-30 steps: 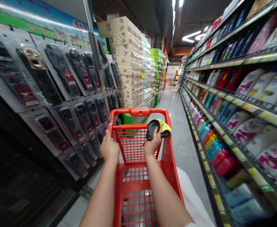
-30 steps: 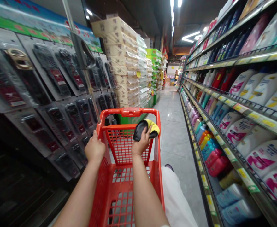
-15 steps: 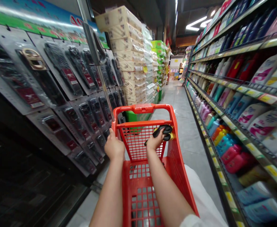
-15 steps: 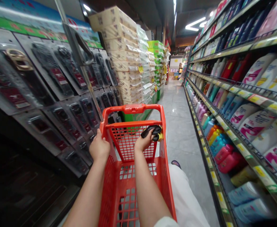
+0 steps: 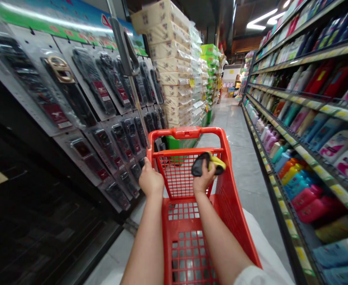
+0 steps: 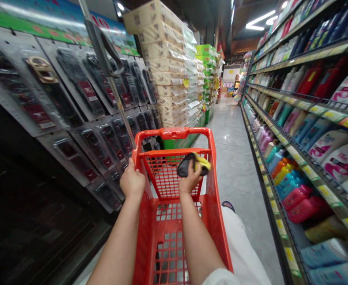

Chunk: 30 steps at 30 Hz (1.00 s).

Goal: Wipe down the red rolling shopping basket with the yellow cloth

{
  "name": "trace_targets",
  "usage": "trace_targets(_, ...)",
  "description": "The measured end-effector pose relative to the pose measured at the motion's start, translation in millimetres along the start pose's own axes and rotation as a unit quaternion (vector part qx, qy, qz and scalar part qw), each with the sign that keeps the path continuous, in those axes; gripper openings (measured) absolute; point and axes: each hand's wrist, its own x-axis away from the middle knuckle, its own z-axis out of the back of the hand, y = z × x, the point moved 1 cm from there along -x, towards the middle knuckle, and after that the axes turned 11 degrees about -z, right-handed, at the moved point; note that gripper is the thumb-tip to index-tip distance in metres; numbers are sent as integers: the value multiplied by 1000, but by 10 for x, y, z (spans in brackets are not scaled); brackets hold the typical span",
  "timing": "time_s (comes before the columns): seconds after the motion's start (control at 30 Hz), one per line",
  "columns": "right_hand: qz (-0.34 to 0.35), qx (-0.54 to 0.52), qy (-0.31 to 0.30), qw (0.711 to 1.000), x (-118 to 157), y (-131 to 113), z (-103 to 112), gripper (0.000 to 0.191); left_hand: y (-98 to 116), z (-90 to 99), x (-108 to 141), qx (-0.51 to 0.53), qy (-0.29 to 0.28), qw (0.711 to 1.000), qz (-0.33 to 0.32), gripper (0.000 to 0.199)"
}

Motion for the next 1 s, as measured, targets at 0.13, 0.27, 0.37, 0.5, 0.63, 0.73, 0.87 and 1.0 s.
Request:
trace_targets(0.13,-97,-58,73,991,4,-139,-44,57,-7,-30,18,4,4,1000,-3,62)
trace_targets(0.27,19,-84,28,996,274,-589,-311,58,-15,-37,9,5,9,1000,0,60)
trace_targets(0.37,97,-94,2,991,336,-714,-497,57,-21,-25,4,4,12,1000,4,58)
trace_targets(0.5,193,-61,-59,978,365,-352,-616,51,-15,-12,8,-7,24,1000,6,57)
trace_targets(0.63,165,-30,-150,974,651,251,-664,56,4,-15,4,-1,18,1000,7,58)
trace_targets(0.73,-6,-90,-93,992,731,378,-611,53,16,-23,-12,4,16,1000,7,58)
trace_targets(0.87,-127,-219,129,959,289,65,-289,52,28,-22,-22,5,8,1000,1,58)
trace_targets(1.0,-40,-237,186,953,-101,35,-68,54,36,0,-11,10,7,1000,1,57)
